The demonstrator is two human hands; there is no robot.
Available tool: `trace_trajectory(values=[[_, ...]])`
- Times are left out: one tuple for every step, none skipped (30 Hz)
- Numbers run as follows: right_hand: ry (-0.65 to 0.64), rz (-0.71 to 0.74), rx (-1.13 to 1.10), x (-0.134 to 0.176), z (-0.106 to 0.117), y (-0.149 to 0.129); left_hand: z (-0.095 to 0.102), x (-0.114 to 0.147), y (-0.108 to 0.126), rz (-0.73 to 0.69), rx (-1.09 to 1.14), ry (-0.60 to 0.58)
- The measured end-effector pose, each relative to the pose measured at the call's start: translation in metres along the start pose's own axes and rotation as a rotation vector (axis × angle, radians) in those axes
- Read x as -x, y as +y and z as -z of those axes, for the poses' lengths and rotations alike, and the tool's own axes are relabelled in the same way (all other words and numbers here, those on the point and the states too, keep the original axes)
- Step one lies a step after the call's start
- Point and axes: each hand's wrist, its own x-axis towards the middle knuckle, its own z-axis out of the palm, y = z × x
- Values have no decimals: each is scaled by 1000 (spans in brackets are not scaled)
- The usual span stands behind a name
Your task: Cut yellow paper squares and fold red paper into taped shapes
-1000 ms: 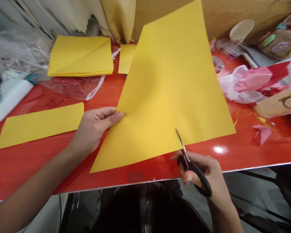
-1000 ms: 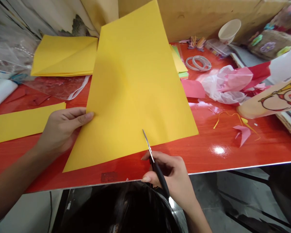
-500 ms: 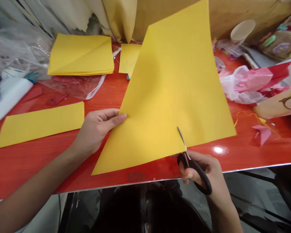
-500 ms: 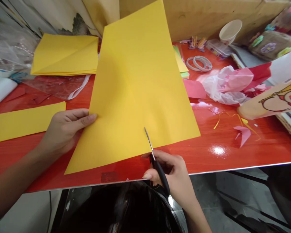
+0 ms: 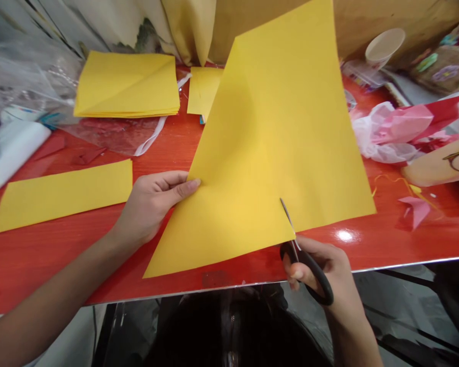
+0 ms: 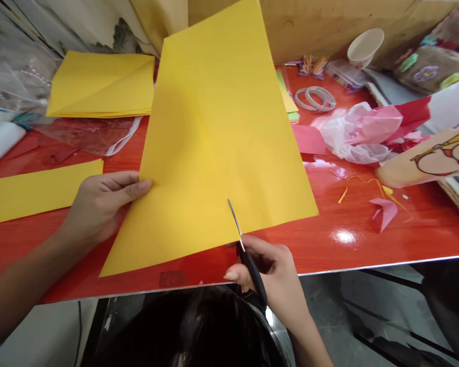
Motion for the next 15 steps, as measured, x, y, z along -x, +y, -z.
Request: trace_trajectory(values=[[4, 0, 8, 0, 0, 1, 0, 0, 0, -4, 0, 3], [7, 0, 17, 0, 0, 1, 0, 0, -1, -8, -1, 7], [13, 0, 24, 0, 0, 1, 0, 0, -1, -9, -2, 10], [17, -2, 28, 0, 0, 2, 0, 0, -1, -9, -4, 13], [19, -4, 27, 0, 0, 2, 0, 0, -1, -8, -6, 16], [20, -8, 21, 0, -1, 1, 0, 0, -2, -6, -8, 18], [19, -12, 12, 0, -1, 1, 0, 0, -2, -4, -9, 19], [16, -14, 2, -1, -1, 0, 0, 0, -2, -1, -11, 19], [16, -15, -8, -1, -1, -1, 1, 0, -2, 3, -13, 17], [17, -16, -13, -1, -1, -2, 1, 0, -2, 6, -17, 17], [19, -17, -16, -1, -2, -3, 0, 0, -2, 8, -20, 17], [21, -20, -14, -2, -2, -3, 0, 0, -2, 8, -22, 18], [25, -23, -9, -2, -2, -4, 0, 0, -1, 8, -24, 19], [28, -27, -3, -1, -2, -4, 0, 0, -1, 6, -24, 22], [30, -28, 6, -1, -2, -4, 0, 0, -1, 5, -22, 24]])
